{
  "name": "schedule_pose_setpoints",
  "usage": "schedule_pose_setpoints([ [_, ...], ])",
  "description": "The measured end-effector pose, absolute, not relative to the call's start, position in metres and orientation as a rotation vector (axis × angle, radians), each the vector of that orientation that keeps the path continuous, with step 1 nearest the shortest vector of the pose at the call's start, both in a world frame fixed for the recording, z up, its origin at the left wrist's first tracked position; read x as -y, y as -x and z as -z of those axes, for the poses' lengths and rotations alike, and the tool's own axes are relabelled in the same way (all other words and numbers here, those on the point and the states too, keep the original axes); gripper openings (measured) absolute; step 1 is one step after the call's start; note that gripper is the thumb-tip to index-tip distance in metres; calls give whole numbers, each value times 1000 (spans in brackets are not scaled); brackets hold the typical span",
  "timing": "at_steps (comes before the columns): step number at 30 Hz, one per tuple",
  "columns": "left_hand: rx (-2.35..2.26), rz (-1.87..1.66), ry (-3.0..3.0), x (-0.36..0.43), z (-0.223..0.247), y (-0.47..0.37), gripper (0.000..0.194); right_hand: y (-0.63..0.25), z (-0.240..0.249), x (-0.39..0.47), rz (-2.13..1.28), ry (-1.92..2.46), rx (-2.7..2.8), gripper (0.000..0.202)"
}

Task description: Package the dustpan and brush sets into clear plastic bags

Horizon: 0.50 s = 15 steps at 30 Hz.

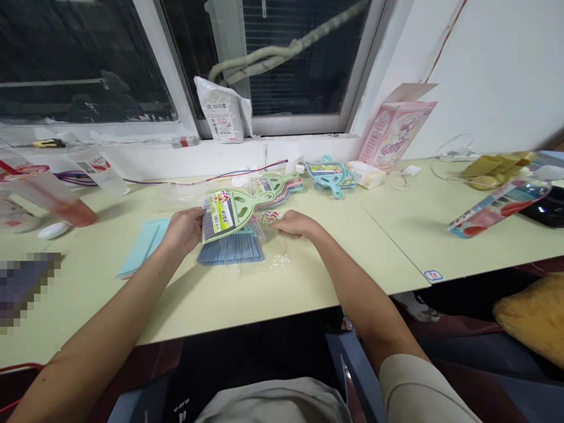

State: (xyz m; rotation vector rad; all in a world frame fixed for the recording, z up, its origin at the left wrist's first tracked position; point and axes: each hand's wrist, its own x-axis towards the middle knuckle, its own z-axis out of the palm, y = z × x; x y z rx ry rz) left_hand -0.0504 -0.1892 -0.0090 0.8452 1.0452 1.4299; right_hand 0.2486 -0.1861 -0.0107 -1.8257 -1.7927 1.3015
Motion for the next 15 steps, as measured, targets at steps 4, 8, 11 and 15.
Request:
schedule_pose_setpoints([
  [4,-1037,-1444,-858,187,14,51,14,-248,12,188,-1353,1766,1826,41],
  [8,-1035,-1491,-849,187,17,49,11,-246,12,190,-1496,1674,1778,39],
  [11,-1032,-1503,-848,190,15,46,10,-243,12,191,-1564,1646,1749,37],
  [15,-1041,-1508,-837,192,12,44,11,-237,15,193,-1581,1662,1705,37],
])
